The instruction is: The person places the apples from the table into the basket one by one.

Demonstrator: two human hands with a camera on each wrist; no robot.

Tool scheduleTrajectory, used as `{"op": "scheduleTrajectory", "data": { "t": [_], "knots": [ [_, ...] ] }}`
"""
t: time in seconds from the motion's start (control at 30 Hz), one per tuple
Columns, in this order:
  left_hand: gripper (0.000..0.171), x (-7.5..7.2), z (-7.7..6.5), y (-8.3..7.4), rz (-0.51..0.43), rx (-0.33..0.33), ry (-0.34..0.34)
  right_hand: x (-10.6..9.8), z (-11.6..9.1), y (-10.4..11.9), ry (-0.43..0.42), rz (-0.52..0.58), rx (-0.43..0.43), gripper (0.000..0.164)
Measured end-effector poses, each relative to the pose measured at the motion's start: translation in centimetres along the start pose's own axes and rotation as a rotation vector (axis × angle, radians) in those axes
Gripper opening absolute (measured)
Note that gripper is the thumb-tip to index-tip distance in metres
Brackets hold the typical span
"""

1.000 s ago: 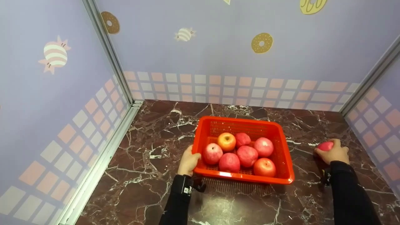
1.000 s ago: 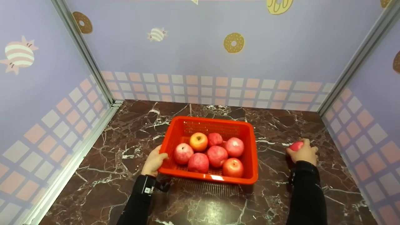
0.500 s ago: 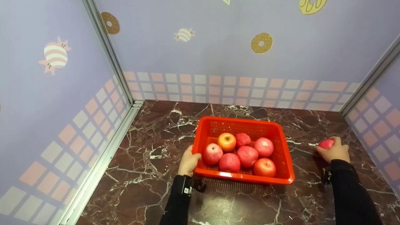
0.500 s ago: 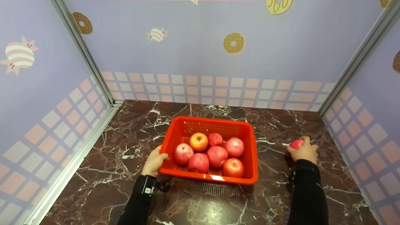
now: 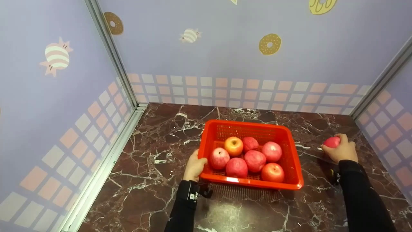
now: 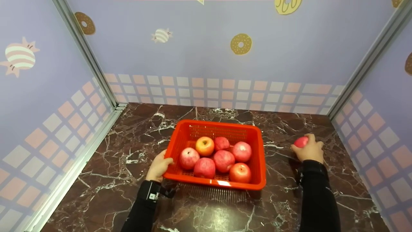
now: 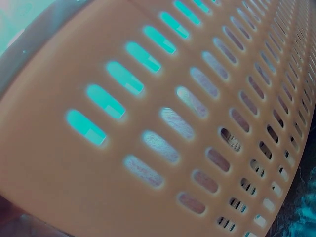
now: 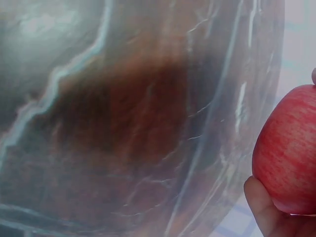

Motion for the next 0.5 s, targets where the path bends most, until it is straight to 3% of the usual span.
{"op": "scheduleTrajectory", "data": {
  "t": [0.5],
  "knots": [
    [0.072,-0.1,0.2,0.3,0.015,-0.023,0.007,-0.3,0.4,4.1,-0.030,0.031,-0.112,0.079]
  ]
}}
Point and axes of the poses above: each hand's wrist, its own z-axis towards the middle knuckle, its own x-axis out of the palm, y = z × x, the point moved 5 cm from there along z, towards the middle knuckle, and after that the axes turned 2 degrees about -y, right-handed, at the moved point
